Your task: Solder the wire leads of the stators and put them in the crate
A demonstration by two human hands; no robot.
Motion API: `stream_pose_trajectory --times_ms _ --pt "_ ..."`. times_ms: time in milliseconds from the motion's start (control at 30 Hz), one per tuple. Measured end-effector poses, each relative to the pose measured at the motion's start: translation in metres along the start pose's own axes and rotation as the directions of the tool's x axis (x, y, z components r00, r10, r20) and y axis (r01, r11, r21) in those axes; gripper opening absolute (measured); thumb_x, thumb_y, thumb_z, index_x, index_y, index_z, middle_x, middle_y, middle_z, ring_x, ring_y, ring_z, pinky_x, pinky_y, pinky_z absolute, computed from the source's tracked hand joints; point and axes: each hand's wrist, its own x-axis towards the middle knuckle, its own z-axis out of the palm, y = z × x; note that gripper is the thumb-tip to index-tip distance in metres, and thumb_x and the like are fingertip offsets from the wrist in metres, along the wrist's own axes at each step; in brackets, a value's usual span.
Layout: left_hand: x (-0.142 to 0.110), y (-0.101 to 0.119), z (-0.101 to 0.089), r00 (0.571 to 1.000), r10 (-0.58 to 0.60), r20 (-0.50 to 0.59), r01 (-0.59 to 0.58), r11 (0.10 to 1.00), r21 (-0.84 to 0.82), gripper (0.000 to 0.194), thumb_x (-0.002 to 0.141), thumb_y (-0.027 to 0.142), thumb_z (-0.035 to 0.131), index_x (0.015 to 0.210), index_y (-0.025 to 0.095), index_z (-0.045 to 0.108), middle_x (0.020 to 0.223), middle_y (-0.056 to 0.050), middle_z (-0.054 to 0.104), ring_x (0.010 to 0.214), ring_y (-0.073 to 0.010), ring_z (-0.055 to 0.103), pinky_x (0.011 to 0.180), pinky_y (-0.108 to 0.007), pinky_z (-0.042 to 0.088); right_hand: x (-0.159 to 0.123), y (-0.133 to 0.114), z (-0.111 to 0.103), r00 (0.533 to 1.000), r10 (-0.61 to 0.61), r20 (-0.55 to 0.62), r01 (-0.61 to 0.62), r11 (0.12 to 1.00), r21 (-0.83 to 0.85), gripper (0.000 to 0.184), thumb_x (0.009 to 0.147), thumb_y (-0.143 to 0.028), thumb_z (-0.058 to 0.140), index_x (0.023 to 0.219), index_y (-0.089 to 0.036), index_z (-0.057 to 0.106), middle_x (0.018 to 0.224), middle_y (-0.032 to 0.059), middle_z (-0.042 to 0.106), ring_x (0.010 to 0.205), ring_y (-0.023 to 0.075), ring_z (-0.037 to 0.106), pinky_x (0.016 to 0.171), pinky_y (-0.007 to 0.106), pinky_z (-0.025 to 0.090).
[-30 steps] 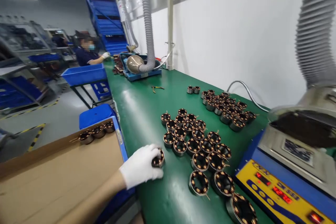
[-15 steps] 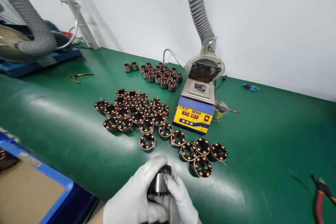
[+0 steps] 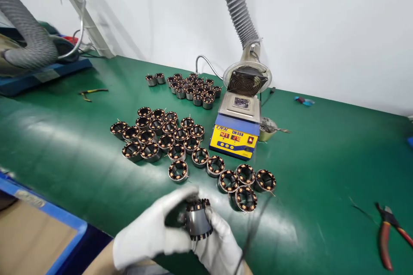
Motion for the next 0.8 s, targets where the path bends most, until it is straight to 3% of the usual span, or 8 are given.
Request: stream_pose_trajectory --times_ms 67,167,233,400,467,600,667,800 --pt "-0.001 0.0 0.007 0.992 0.087 0.094 -0.097 0.989 0.108 0.082 0.045 0.014 0.082 0.123 0.022 0.056 0.122 -0.006 0.059 0.113 -0.0287 0.052 0.101 -0.035 0.039 0.0 0.002 0.0 1.0 -0.002 -0.022 0.003 1.0 0.021 0.031 0.076 -0.044 0.069 0.098 -0.021 0.069 0.091 0.0046 0.072 0.081 0.0189 0.065 0.076 0.032 0.05" --pt "0.006 0.005 0.02 0.985 0.173 -0.022 -0.17 0.981 0.092 0.041 0.059 0.021 0.074 0.1 0.023 0.068 0.11 -0.004 0.065 0.11 -0.0272 0.054 0.1 -0.035 0.039 0.0 0.004 0.002 0.995 -0.075 -0.071 0.073 0.997 -0.026 0.029 0.074 -0.042 0.072 0.094 -0.023 0.068 0.094 0.0024 0.07 0.081 0.017 0.063 0.076 0.031 0.05" --pt "0.012 0.01 0.024 0.982 0.124 -0.142 -0.126 0.992 -0.006 0.013 0.07 0.024 0.061 0.078 0.022 0.07 0.093 -0.003 0.069 0.099 -0.0255 0.059 0.091 -0.033 0.045 -0.001 0.004 0.006 0.991 -0.114 -0.068 0.108 0.99 -0.085 0.028 0.073 -0.043 0.073 0.09 -0.022 0.068 0.085 0.0023 0.07 0.074 0.0159 0.063 0.069 0.028 0.049" --pt "0.012 0.017 0.014 0.938 -0.058 -0.343 -0.058 0.946 -0.319 0.024 0.078 0.037 0.055 0.07 0.018 0.068 0.081 -0.005 0.069 0.085 -0.0253 0.063 0.079 -0.032 0.05 -0.008 -0.004 0.017 0.999 -0.047 -0.005 0.046 0.995 -0.089 0.043 0.073 -0.053 0.069 0.099 -0.019 0.068 0.084 0.0065 0.07 0.063 0.0141 0.061 0.052 0.022 0.045" --pt "0.005 0.016 0.01 0.964 -0.023 -0.263 -0.043 0.969 -0.243 0.025 0.073 0.034 0.064 0.092 0.019 0.07 0.098 -0.005 0.068 0.099 -0.0273 0.06 0.09 -0.034 0.047 -0.01 -0.009 0.019 0.999 -0.019 -0.037 0.016 0.998 -0.056 0.047 0.072 -0.058 0.067 0.101 -0.022 0.067 0.088 0.0057 0.071 0.07 0.0166 0.064 0.06 0.026 0.049" --pt "-0.005 0.017 0.015 0.99 0.141 0.013 -0.142 0.989 0.029 0.084 0.045 0.01 0.082 0.123 0.028 0.056 0.124 -0.005 0.056 0.116 -0.0303 0.049 0.102 -0.039 0.038 -0.012 -0.013 0.017 0.996 -0.007 -0.089 0.003 0.999 -0.047 0.051 0.068 -0.063 0.067 0.097 -0.022 0.07 0.1 0.0062 0.071 0.092 0.0229 0.065 0.084 0.037 0.049" --pt "-0.003 0.023 0.021 0.991 0.13 -0.004 -0.13 0.991 -0.004 0.075 0.042 0.009 0.082 0.112 0.026 0.063 0.118 -0.004 0.059 0.111 -0.0296 0.051 0.101 -0.038 0.039 -0.013 -0.012 0.017 0.997 0.01 -0.082 -0.014 0.999 -0.045 0.05 0.07 -0.062 0.066 0.1 -0.022 0.069 0.1 0.0064 0.071 0.09 0.0239 0.065 0.084 0.039 0.05" --pt "0.005 0.043 0.029 0.995 -0.086 -0.042 0.067 0.94 -0.335 0.019 0.054 0.014 0.07 0.072 0.018 0.07 0.08 -0.002 0.067 0.078 -0.0213 0.062 0.076 -0.027 0.051 -0.017 -0.008 0.027 0.997 0.063 -0.033 -0.064 0.997 -0.039 0.045 0.07 -0.056 0.069 0.095 -0.019 0.07 0.088 0.0064 0.073 0.077 0.0222 0.068 0.075 0.037 0.052"
